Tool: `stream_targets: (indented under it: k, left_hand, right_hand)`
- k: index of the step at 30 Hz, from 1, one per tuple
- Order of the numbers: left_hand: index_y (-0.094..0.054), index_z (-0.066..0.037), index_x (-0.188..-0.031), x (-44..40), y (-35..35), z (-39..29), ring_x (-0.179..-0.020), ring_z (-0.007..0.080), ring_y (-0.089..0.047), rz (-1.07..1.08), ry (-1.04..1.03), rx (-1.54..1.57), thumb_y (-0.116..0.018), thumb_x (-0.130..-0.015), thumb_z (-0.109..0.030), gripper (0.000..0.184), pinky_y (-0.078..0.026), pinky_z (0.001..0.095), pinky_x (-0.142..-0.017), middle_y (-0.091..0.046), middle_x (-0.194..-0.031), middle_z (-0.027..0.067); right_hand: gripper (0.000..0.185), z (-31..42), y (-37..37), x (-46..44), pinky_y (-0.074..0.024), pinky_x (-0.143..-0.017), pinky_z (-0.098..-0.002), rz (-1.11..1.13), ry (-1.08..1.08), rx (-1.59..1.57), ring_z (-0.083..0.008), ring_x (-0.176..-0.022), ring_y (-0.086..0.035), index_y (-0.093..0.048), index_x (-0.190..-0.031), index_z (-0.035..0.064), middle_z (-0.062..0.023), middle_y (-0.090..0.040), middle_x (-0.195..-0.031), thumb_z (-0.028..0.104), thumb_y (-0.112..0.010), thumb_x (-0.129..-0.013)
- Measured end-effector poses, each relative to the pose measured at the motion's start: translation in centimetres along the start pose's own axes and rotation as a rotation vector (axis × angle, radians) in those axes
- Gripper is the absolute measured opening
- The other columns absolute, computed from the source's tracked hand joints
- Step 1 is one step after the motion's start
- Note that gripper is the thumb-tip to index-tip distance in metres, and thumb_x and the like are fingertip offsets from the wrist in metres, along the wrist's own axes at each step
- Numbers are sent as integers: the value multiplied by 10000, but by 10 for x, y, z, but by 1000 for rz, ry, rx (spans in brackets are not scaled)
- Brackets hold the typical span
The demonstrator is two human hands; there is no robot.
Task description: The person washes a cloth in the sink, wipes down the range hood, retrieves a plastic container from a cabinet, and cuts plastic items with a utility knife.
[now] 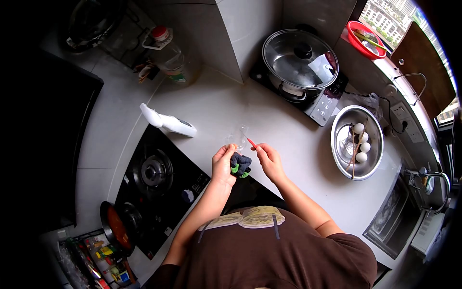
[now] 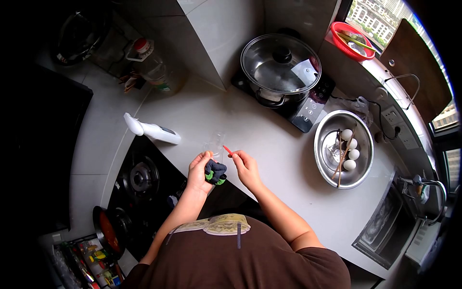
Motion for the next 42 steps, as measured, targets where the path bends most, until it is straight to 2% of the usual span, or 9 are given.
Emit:
stream_targets:
  k: [7,13,16,23,33,36,37,39,42]
  left_hand:
    - [-617,-57,-850,0,5,0,-643,114,-576,6,-53,-86,-621,-897,-163,116,-487,244,-581,-604,-753,24]
    - [-590,-63,-856,2,11,5,-664,110,-581,28,-38,-104,-615,-897,-148,98,-508,255,-613,-597,-760,21]
    - [-593,-62,-856,2,14,10,-666,110,-583,76,-16,-133,-619,-894,-145,95,-507,256,-618,-599,-755,22]
    - [-597,-59,-849,7,17,5,-655,108,-579,47,-38,-119,-622,-892,-147,101,-504,251,-616,-600,-753,21]
    - [-622,-42,-851,-9,30,-10,-628,106,-570,-75,-307,-169,-647,-880,-153,117,-454,232,-568,-590,-707,27]
    - [-662,18,-928,-28,39,-14,-654,118,-586,-110,-419,-579,-654,-849,-114,154,-440,228,-605,-624,-717,50]
    - [-662,18,-928,-38,47,-9,-654,118,-586,-111,-421,-576,-654,-849,-114,154,-440,228,-605,-624,-717,50]
    - [-676,27,-958,-46,45,-11,-716,154,-629,-102,-658,-1131,-666,-803,-102,202,-480,270,-682,-674,-784,83]
    - [-680,14,-981,-56,51,-1,-800,235,-657,-38,-620,-1223,-656,-777,-114,242,-498,330,-750,-688,-853,114]
  right_hand:
    - [226,5,9,-8,-342,-543,-245,-13,38,87,-70,-615,-405,-643,-862,16,21,-471,-640,217,-557,-919]
    - [350,15,20,-22,-355,-540,-241,-182,164,61,-72,-618,-416,-450,-753,55,10,-502,-692,267,-724,-807]
    - [412,7,22,-43,-418,-538,-225,-49,-10,-45,-60,-622,-481,-379,-761,88,-58,-600,-772,235,-763,-772]
    - [437,33,14,-35,-462,-538,-227,208,-31,-74,-98,-620,-570,-362,-781,98,-99,-627,-829,139,-793,-720]
    - [360,30,42,-28,-513,-633,-265,72,49,94,-173,-818,-627,-371,-807,100,-155,-644,-944,94,-729,-764]
    - [362,44,44,-20,-541,-813,-383,202,-7,-444,-275,-1015,-603,-371,-819,95,-227,-583,-1119,79,-730,-774]
    - [362,45,43,-19,-541,-813,-383,205,-6,-442,-275,-1015,-603,-371,-819,95,-227,-583,-1119,79,-730,-774]
    - [384,59,37,-16,-538,-814,-385,322,120,-667,-297,-1078,-575,-371,-822,104,-222,-557,-1173,87,-749,-760]
    - [412,70,32,-13,-534,-843,-401,385,199,-656,-311,-1126,-546,-370,-831,110,-210,-539,-1210,75,-769,-736]
Point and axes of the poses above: each hand's wrist, its own x-axis away from the middle knuckle, its own y-axis out of the back of the hand, z = x × y, the point moved 4 cm from there along -x, towards the middle knuckle
